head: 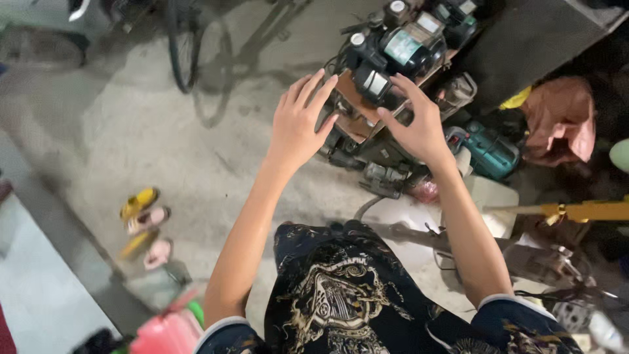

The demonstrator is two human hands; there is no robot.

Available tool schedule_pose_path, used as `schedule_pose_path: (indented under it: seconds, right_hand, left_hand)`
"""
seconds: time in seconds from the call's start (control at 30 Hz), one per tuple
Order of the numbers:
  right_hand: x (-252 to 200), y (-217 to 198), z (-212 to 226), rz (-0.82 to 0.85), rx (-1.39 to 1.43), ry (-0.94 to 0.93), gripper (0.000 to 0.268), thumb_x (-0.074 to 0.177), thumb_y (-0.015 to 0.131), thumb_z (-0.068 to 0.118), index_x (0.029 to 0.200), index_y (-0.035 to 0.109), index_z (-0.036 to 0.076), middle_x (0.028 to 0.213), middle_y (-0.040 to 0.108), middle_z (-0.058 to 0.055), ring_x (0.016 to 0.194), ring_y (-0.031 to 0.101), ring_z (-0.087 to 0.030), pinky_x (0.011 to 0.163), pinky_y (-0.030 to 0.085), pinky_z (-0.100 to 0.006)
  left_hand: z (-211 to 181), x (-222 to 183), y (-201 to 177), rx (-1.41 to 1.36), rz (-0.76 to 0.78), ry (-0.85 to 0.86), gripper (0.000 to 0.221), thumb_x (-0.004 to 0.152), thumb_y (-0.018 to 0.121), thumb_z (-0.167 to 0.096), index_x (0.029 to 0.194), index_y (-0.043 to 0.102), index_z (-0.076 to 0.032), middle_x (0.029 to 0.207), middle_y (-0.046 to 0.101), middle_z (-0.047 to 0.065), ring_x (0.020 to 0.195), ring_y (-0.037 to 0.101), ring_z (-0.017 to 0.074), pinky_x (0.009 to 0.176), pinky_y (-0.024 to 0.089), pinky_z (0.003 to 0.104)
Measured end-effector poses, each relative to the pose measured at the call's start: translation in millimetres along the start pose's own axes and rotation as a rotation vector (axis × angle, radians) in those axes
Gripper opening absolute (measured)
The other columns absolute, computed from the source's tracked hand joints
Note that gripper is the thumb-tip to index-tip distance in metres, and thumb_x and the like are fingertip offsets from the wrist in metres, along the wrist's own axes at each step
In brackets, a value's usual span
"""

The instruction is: The person removes light bulb boxes, drill boxes, water pumps, and plastic bottles from shelves and arranges them on the floor and tables by hand, then opens an appliance box.

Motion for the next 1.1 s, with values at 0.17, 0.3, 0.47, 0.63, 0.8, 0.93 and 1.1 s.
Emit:
schedule_pose_path:
  seconds: [0.17, 0.3, 0.47, 0.63, 0.8, 0.93, 1.1]
  right_hand:
    - [38.4, 15.3, -59.5, -0.176, 0.009, 0.29, 0.054, 0.095, 0.078, 0.015, 0.144, 0.058, 0.002, 0.135, 0.07, -0.015, 0.128, 0.068, -0.025, 0.097, 0.055, -0.038]
    - [64.4, 38.6, -95.8, -0.332, 0.122, 0.456, 0.049, 0.099, 0.075, 0.014, 0.142, 0.058, -0.001, 0.137, 0.067, -0.013, 0.128, 0.066, -0.022, 0.099, 0.057, -0.033]
    - [80.0, 62.2, -128.9, -0.568, 0.29, 0.654, 0.046, 0.101, 0.072, 0.015, 0.14, 0.056, -0.002, 0.137, 0.065, -0.012, 0.126, 0.064, -0.019, 0.098, 0.057, -0.031]
    - [78.8, 82.8, -185.6, -0.762, 0.387, 0.892, 0.044, 0.1, 0.072, 0.021, 0.136, 0.061, -0.001, 0.129, 0.069, -0.009, 0.114, 0.067, -0.014, 0.089, 0.057, -0.025]
    - [80.1, 100.1, -313.2, -0.868, 0.401, 0.97, 0.047, 0.1, 0.074, 0.025, 0.136, 0.061, -0.004, 0.124, 0.07, -0.009, 0.103, 0.063, -0.013, 0.082, 0.052, -0.025]
    - [85.4, 117.4, -397.0, -0.938, 0.378, 1.01, 0.061, 0.099, 0.08, 0.033, 0.14, 0.056, -0.005, 0.132, 0.066, -0.006, 0.114, 0.064, -0.01, 0.097, 0.05, -0.024]
    - [125.5, 126.9, -435.0, -0.951, 0.455, 1.088, 0.052, 0.096, 0.08, 0.032, 0.13, 0.065, -0.003, 0.119, 0.07, -0.005, 0.106, 0.064, -0.011, 0.094, 0.051, -0.025]
  left_hand:
    - [71.3, 74.6, 50.6, -0.163, 0.107, 0.088, 0.062, 0.092, 0.079, -0.024, 0.149, 0.054, -0.015, 0.151, 0.053, 0.008, 0.135, 0.051, 0.0302, 0.107, 0.046, 0.045]
    - [134.5, 131.5, 88.6, -0.318, 0.209, 0.122, 0.057, 0.093, 0.079, -0.025, 0.145, 0.058, -0.014, 0.149, 0.056, 0.007, 0.133, 0.053, 0.0318, 0.109, 0.046, 0.045]
    - [199.5, 193.0, 147.5, -0.532, 0.35, 0.156, 0.053, 0.092, 0.079, -0.027, 0.139, 0.061, -0.011, 0.145, 0.059, 0.009, 0.132, 0.055, 0.0329, 0.111, 0.046, 0.043]
    - [243.3, 221.9, 244.2, -0.672, 0.457, -0.021, 0.049, 0.091, 0.081, -0.029, 0.134, 0.065, -0.009, 0.14, 0.064, 0.012, 0.133, 0.056, 0.0344, 0.113, 0.045, 0.044]
    - [265.9, 251.2, 381.0, -0.72, 0.466, -0.238, 0.067, 0.086, 0.082, -0.042, 0.136, 0.06, -0.004, 0.138, 0.062, 0.021, 0.131, 0.057, 0.0375, 0.112, 0.044, 0.045]
    - [274.8, 251.9, 471.1, -0.68, 0.488, -0.388, 0.093, 0.082, 0.088, -0.051, 0.14, 0.047, 0.009, 0.14, 0.049, 0.032, 0.129, 0.048, 0.0455, 0.105, 0.039, 0.048]
    - [277.8, 235.7, 526.6, -0.681, 0.518, -0.444, 0.056, 0.086, 0.082, -0.037, 0.127, 0.066, -0.003, 0.139, 0.058, 0.02, 0.131, 0.059, 0.0373, 0.111, 0.046, 0.042]
Point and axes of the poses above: each hand's wrist, its own x-axis towards the middle knuckle, its own y-axis out of the palm, z = x × y, the point moved 3 cm from there along x, towards the middle knuckle
